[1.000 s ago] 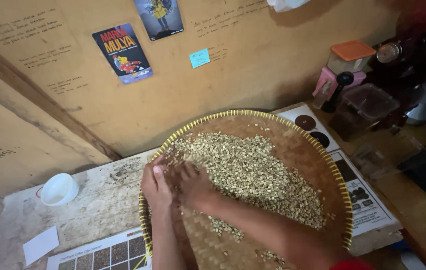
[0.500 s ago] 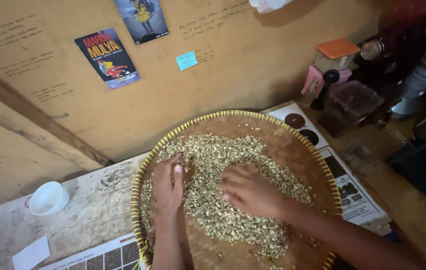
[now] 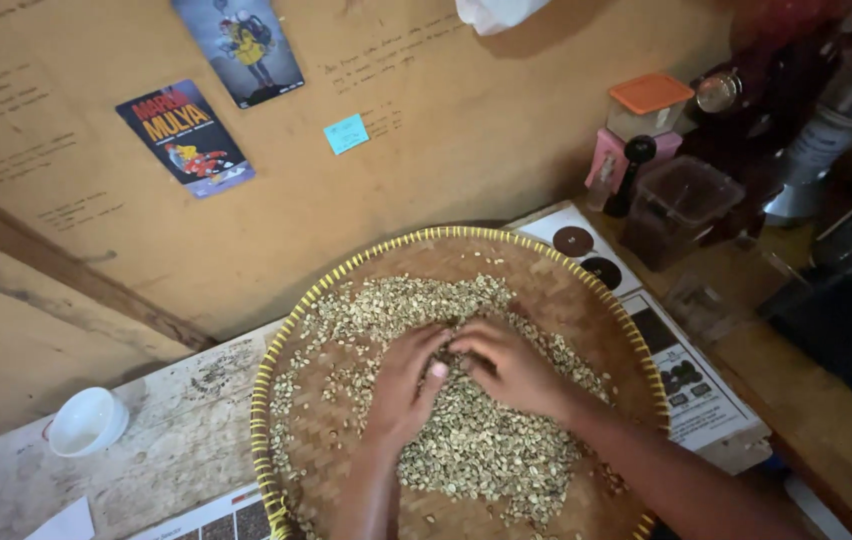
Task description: Sorting green coffee beans by hand in a woven tray to remove defects
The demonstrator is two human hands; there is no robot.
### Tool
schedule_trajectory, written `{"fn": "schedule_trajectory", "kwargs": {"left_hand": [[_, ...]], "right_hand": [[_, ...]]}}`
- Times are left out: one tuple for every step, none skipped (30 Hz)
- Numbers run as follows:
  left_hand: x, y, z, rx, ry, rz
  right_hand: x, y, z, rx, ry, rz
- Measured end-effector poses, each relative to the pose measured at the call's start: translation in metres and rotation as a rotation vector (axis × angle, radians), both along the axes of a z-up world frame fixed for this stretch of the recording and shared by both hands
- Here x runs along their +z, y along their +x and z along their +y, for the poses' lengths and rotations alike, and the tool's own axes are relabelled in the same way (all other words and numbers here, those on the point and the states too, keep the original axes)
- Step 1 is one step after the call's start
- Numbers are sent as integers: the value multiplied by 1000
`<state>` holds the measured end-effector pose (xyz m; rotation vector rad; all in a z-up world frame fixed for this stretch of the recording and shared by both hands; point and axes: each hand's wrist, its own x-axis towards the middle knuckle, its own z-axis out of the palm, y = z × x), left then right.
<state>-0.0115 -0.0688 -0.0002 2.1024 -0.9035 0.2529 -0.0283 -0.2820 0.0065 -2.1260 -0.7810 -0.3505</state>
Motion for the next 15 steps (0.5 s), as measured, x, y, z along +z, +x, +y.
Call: {"fn": "schedule_trajectory", "kwargs": {"left_hand": [[9,-7,-3,-4,4,5],[19,-13,-8,-3,158,34],[29,-18,-12,-3,312,61],[20,-13,-8,-4,313,60],[11,-7,-5,3,320,-53],[2,-4,-1,11,327,-162],[7,-3,4,11,327,-160],[11,-2,8,72,336,-63],[16,-2,13,134,343,35],[10,2,18,139,342,38],[4,6,24,204,347,-9],[-2,11,29,265,351,-57],[-9,12,33,266,350,-55],[-17,14,36,300,332,-84],[-24,17,40,334,314,-113]], "right_hand": [[-3,2,-2,-4,4,5],[-6,6,-5,-42,7,-53],[-8,10,-8,-81,10,-111],[-11,12,-10,-83,10,-112],[-14,13,-12,-99,-2,-98],[-18,12,-14,-113,-14,-81],[-16,11,-15,-114,-14,-79],[-13,11,-16,-99,29,1],[-11,10,-17,-86,72,81],[-12,11,-17,-82,71,84],[-13,12,-18,-72,66,57],[-14,13,-19,-66,59,29],[-7,7,-16,-65,58,31],[1,1,-14,-23,-15,-56],[9,-4,-11,18,-88,-143]]}}
